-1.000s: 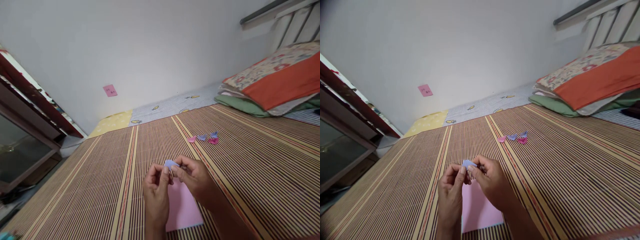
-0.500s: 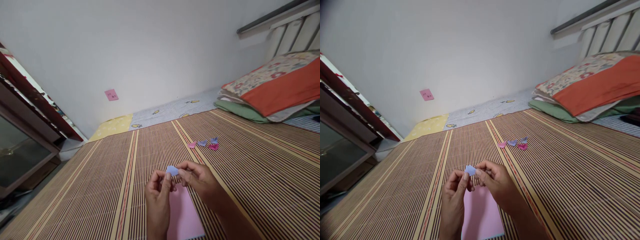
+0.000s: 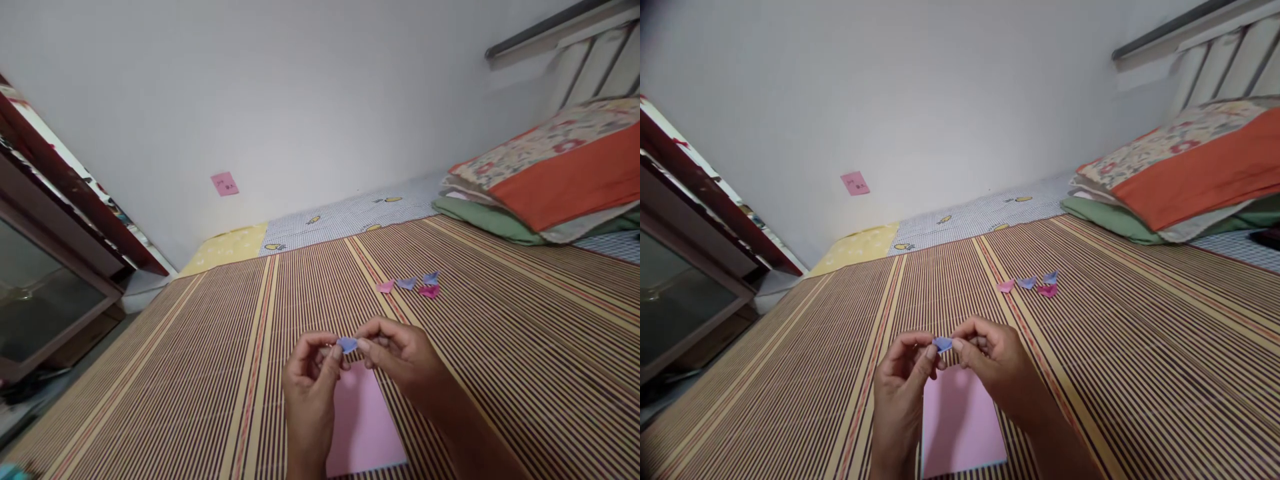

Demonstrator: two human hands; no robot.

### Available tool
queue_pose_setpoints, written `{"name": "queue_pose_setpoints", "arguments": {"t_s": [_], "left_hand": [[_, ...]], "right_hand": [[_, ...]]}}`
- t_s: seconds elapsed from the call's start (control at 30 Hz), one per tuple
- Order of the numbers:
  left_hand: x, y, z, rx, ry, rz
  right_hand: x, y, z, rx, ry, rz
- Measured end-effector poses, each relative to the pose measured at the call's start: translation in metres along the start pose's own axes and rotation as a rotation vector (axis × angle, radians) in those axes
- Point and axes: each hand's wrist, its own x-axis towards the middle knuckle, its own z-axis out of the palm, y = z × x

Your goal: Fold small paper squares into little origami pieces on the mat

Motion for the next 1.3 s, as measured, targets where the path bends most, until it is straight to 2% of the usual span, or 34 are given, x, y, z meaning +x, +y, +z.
{"name": "queue_pose_setpoints", "arguments": {"t_s": [0.1, 0.27, 0.37, 0.97, 1.3], "left_hand": [[0.0008, 0.0006, 0.0001, -0.007, -0.022, 0.039], [0.0007, -0.0014, 0.0004, 0.024, -0.047, 0.070], [0.0000, -0.0022, 0.0011, 0.020, -0.053, 0.082], [0.0006, -0.0065, 0.0030, -0.108, -0.028, 0.070], [0.0002, -0.0085, 0.0047, -0.159, -0.011, 0.069]], "right_hand": [[0.0007, -0.0006, -0.0018, -0.087, -0.019, -0.028], [0.0007, -0.0049, 0.0003, -0.283, 0.060, -0.198], [-0.0011, -0.0070, 0.0017, -0.341, 0.068, -0.249], [-0.0032, -0.0068, -0.0013, -0.394, 0.059, -0.356], [-0.0033, -0.0061, -0.0009, -0.371, 0.100, -0.302]]}}
